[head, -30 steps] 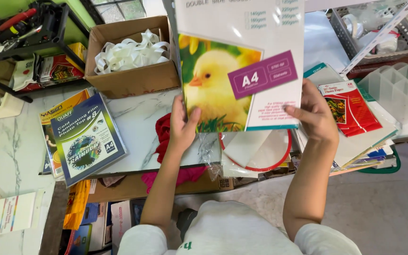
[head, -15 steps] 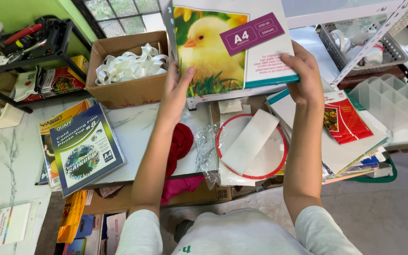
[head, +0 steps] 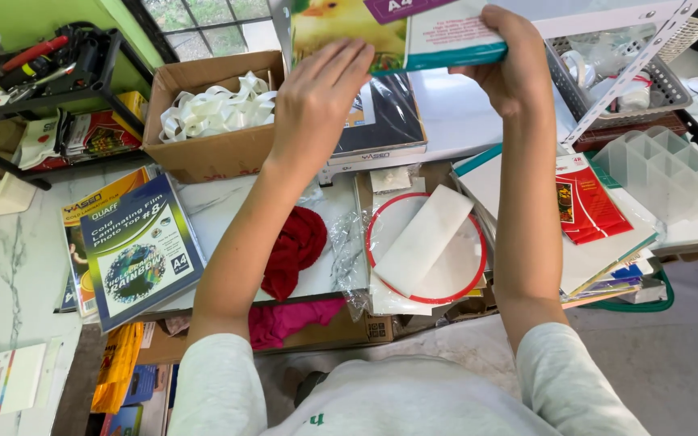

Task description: The person organizes various stationery items on a cluttered table and places them onto a white shelf. They handle a red cloth, a laminating film box, a black box, and multiple packages of photo paper, moving them from the table surface to the shelf.

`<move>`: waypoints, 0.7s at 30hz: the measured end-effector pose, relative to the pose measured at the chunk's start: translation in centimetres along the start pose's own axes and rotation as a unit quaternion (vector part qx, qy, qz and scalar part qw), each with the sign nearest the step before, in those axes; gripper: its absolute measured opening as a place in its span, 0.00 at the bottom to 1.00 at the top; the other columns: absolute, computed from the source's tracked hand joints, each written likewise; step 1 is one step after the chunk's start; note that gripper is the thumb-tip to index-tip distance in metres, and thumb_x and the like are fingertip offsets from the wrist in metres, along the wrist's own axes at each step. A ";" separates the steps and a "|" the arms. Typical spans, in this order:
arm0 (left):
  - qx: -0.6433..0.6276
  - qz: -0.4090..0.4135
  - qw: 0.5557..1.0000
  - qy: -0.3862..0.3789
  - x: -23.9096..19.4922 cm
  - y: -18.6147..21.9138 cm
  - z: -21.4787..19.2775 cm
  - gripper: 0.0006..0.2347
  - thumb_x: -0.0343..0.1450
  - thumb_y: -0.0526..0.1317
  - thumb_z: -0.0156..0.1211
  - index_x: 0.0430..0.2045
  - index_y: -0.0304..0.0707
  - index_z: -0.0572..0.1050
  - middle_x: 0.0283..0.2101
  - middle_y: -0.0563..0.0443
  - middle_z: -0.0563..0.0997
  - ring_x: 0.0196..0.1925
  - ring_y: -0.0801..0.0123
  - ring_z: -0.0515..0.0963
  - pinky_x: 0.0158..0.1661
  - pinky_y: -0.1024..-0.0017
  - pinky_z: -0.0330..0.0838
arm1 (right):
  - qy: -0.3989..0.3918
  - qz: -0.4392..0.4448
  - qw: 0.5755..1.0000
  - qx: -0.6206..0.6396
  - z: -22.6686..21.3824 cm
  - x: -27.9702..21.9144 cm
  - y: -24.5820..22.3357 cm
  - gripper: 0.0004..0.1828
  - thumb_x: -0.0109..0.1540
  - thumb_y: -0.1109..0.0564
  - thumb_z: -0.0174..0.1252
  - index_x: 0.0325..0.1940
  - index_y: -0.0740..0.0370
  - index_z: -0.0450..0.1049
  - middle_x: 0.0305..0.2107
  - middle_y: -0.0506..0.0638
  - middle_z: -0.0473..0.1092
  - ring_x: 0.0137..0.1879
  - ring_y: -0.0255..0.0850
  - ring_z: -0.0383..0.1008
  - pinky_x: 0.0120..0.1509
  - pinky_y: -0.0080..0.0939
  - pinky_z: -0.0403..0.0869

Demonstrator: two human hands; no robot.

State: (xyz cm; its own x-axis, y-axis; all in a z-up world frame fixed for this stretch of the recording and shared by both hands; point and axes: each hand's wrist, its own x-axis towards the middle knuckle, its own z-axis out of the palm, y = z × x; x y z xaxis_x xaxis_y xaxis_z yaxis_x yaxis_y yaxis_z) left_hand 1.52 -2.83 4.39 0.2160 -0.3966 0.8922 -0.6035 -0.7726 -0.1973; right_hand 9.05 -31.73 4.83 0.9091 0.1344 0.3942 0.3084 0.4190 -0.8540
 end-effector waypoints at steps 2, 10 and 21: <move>-0.004 0.002 1.000 0.021 0.4 -0.6 0.6 0.13 0.75 0.34 0.68 0.53 0.33 0.78 0.55 0.46 0.82 0.60 0.58 0.80 0.58 0.60 0.75 | 0.019 -0.039 0.997 -0.064 -0.7 0.8 0.7 0.17 0.72 0.54 0.49 0.57 0.71 0.71 0.44 0.59 0.77 0.46 0.47 0.78 0.50 0.50 0.77; 0.009 -0.011 0.999 0.041 1.4 -2.2 3.6 0.12 0.74 0.35 0.67 0.51 0.33 0.79 0.53 0.45 0.82 0.58 0.57 0.81 0.56 0.61 0.75 | 0.029 -0.438 0.666 -0.603 7.2 -2.8 -1.9 0.14 0.72 0.54 0.60 0.60 0.62 0.75 0.55 0.60 0.69 0.64 0.57 0.63 0.69 0.69 0.49; -0.012 -0.042 0.998 0.053 2.5 -6.1 7.9 0.12 0.74 0.35 0.68 0.50 0.33 0.80 0.54 0.47 0.82 0.61 0.58 0.79 0.61 0.60 0.71 | 0.059 -0.465 0.627 -0.622 7.3 3.8 4.7 0.13 0.67 0.65 0.63 0.55 0.58 0.79 0.51 0.50 0.74 0.63 0.50 0.68 0.76 0.63 0.51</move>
State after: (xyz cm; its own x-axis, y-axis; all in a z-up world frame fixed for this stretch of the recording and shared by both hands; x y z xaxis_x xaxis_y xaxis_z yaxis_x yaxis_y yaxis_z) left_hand 11.85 -3.03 4.61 0.1852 -0.2744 0.9436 -0.6048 -0.7887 -0.1107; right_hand 11.93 -22.71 4.78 0.1660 0.2538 0.9529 0.6342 -0.7675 0.0940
